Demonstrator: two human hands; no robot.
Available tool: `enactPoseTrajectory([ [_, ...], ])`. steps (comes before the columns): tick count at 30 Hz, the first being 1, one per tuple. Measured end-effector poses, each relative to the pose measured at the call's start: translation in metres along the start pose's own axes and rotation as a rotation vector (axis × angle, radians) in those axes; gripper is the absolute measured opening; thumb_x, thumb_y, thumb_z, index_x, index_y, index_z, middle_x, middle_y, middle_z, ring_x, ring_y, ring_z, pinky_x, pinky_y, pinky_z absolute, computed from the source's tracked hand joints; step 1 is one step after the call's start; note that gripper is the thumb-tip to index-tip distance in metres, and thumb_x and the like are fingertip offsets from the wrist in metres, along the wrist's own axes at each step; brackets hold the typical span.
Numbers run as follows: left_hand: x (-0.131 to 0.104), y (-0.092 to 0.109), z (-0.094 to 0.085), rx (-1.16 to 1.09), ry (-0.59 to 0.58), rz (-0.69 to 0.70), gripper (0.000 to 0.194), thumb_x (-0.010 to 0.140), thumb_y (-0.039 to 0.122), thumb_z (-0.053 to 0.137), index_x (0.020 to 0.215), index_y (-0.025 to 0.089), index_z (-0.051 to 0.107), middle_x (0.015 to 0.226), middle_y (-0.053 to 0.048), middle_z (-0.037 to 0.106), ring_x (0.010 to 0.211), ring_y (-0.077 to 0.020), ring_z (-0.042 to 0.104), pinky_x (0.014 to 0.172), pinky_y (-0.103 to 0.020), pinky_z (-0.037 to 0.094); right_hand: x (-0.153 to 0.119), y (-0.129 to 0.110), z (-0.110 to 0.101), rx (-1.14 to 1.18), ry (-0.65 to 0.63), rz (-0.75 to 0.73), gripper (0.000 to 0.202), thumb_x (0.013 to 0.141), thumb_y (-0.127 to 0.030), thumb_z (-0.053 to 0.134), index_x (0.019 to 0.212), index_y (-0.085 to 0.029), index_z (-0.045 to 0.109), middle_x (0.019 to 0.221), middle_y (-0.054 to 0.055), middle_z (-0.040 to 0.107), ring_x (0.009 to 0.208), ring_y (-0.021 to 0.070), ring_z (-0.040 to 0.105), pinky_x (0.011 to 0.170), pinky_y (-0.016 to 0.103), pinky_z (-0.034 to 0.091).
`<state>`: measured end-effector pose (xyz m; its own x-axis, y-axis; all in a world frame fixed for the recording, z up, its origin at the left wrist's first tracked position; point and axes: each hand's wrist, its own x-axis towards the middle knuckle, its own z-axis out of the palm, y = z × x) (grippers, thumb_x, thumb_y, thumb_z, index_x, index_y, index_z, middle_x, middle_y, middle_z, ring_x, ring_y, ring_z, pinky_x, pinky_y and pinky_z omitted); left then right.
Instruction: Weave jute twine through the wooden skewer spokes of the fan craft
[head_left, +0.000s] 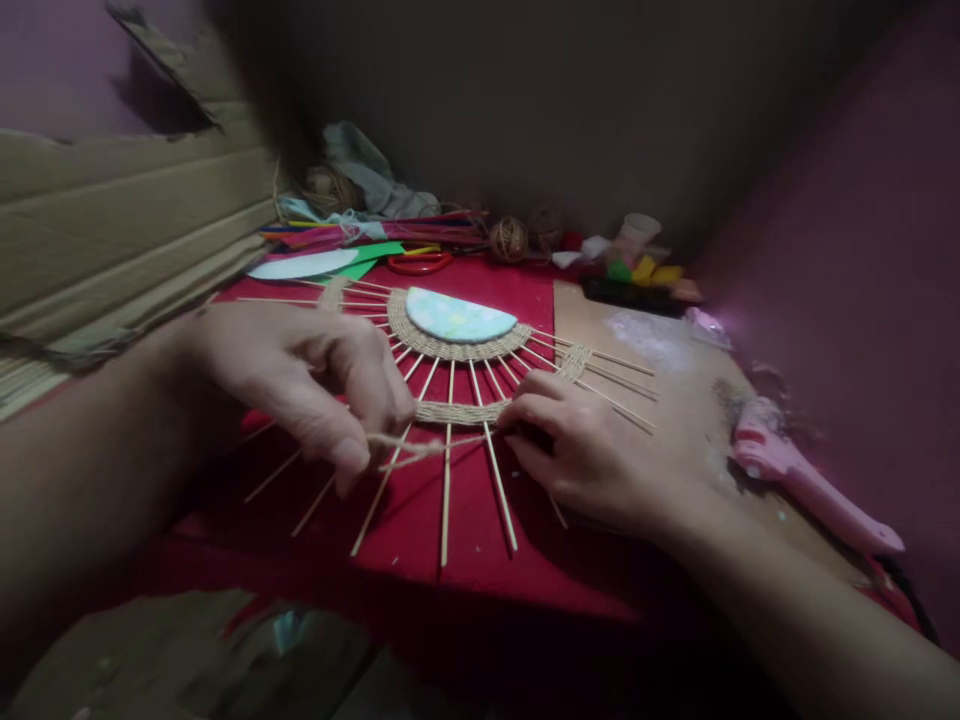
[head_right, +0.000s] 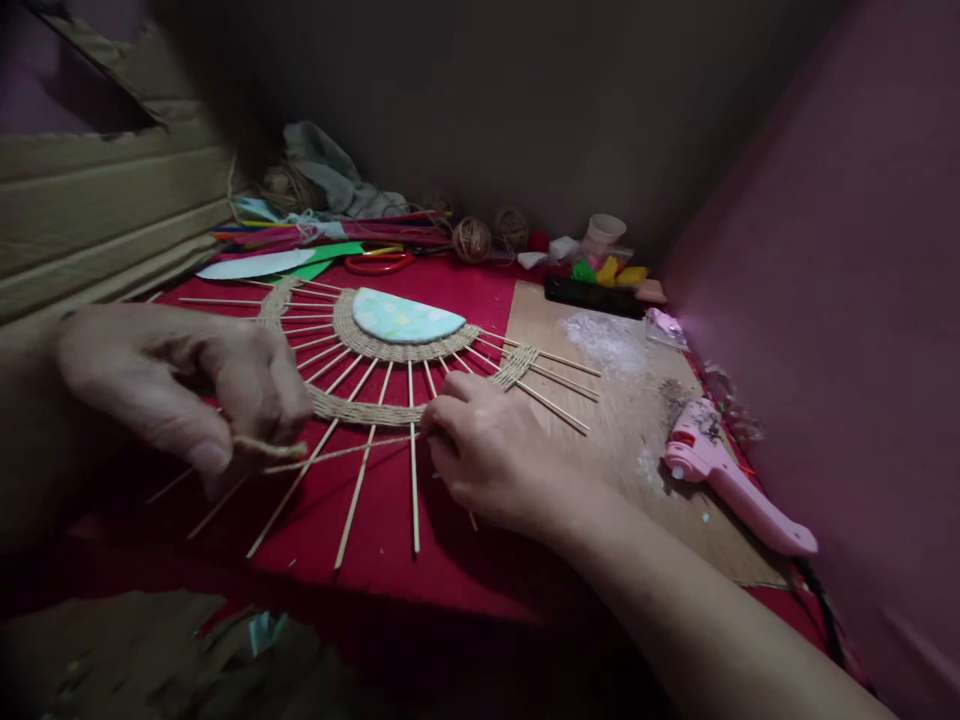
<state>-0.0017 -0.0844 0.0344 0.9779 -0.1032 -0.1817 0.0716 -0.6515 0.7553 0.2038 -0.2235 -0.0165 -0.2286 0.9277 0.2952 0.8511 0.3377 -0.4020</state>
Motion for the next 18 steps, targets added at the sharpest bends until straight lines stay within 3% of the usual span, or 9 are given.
enactPoseTrajectory([
  [2, 0.004, 0.005, -0.006, -0.135, -0.217, 0.027, 0.055, 0.089, 0.055, 0.044, 0.075, 0.01, 0.073, 0.069, -0.006, 0.07, 0.064, -0.009, 0.061, 0.062, -0.019, 0.047, 0.003, -0.001, 0.005, -0.073, -0.044, -0.004, 0.016, 0.082, -0.01, 0.051, 0.083, -0.013, 0.066, 0.086, 0.007, 0.056, 0.077, 0.0143, 0.051, 0.067, 0.027, 0.043],
  [6, 0.014, 0.02, 0.009, -0.194, -0.338, 0.079, 0.033, 0.092, 0.031, 0.048, 0.096, 0.008, 0.071, 0.09, -0.008, 0.073, 0.082, -0.0095, 0.067, 0.073, -0.015, 0.048, 0.003, 0.005, 0.011, -0.111, -0.037, -0.053, 0.018, 0.085, -0.011, 0.048, 0.083, -0.011, 0.066, 0.085, 0.008, 0.054, 0.077, 0.015, 0.05, 0.067, 0.028, 0.043],
  [9, 0.026, 0.035, 0.04, -0.006, -0.295, 0.217, 0.021, 0.086, 0.009, 0.056, 0.098, 0.017, 0.071, 0.092, -0.001, 0.074, 0.082, -0.0072, 0.067, 0.072, -0.01, 0.047, 0.001, 0.011, 0.011, -0.092, -0.024, -0.111, 0.019, 0.087, -0.01, 0.046, 0.084, -0.011, 0.065, 0.085, 0.008, 0.054, 0.076, 0.0145, 0.05, 0.067, 0.028, 0.044],
  [11, 0.036, 0.043, 0.064, 0.334, -0.218, 0.22, 0.014, 0.078, 0.012, 0.066, 0.089, 0.021, 0.07, 0.085, 0.001, 0.072, 0.071, -0.0106, 0.065, 0.059, -0.019, 0.048, 0.0, 0.014, 0.01, -0.069, -0.036, -0.147, 0.019, 0.088, -0.01, 0.045, 0.084, -0.011, 0.064, 0.087, 0.008, 0.054, 0.075, 0.0138, 0.049, 0.067, 0.028, 0.044],
  [13, 0.045, 0.047, 0.087, 0.605, -0.187, 0.289, 0.002, 0.077, 0.021, 0.068, 0.079, 0.022, 0.068, 0.075, 0.002, 0.069, 0.056, -0.0122, 0.057, 0.043, -0.028, 0.039, 0.0, 0.015, 0.008, -0.048, -0.06, -0.165, 0.02, 0.088, -0.01, 0.043, 0.085, -0.01, 0.063, 0.088, 0.009, 0.055, 0.076, 0.0136, 0.05, 0.067, 0.028, 0.045],
  [16, 0.053, 0.051, 0.108, 0.635, -0.075, 0.306, 0.005, 0.076, 0.025, 0.066, 0.072, 0.023, 0.065, 0.071, 0.003, 0.065, 0.048, -0.0112, 0.048, 0.036, -0.029, 0.032, 0.0, 0.015, 0.006, -0.03, -0.069, -0.175, 0.021, 0.089, -0.01, 0.042, 0.085, -0.01, 0.063, 0.089, 0.009, 0.055, 0.078, 0.0141, 0.051, 0.068, 0.028, 0.045],
  [18, 0.051, 0.053, 0.108, 0.59, 0.007, 0.287, 0.011, 0.081, 0.023, 0.06, 0.072, 0.026, 0.066, 0.071, 0.003, 0.065, 0.049, -0.0107, 0.047, 0.041, -0.027, 0.037, -0.001, 0.017, 0.006, -0.014, -0.051, -0.178, 0.02, 0.089, -0.01, 0.042, 0.085, -0.01, 0.062, 0.09, 0.009, 0.055, 0.079, 0.0141, 0.051, 0.068, 0.028, 0.046],
])
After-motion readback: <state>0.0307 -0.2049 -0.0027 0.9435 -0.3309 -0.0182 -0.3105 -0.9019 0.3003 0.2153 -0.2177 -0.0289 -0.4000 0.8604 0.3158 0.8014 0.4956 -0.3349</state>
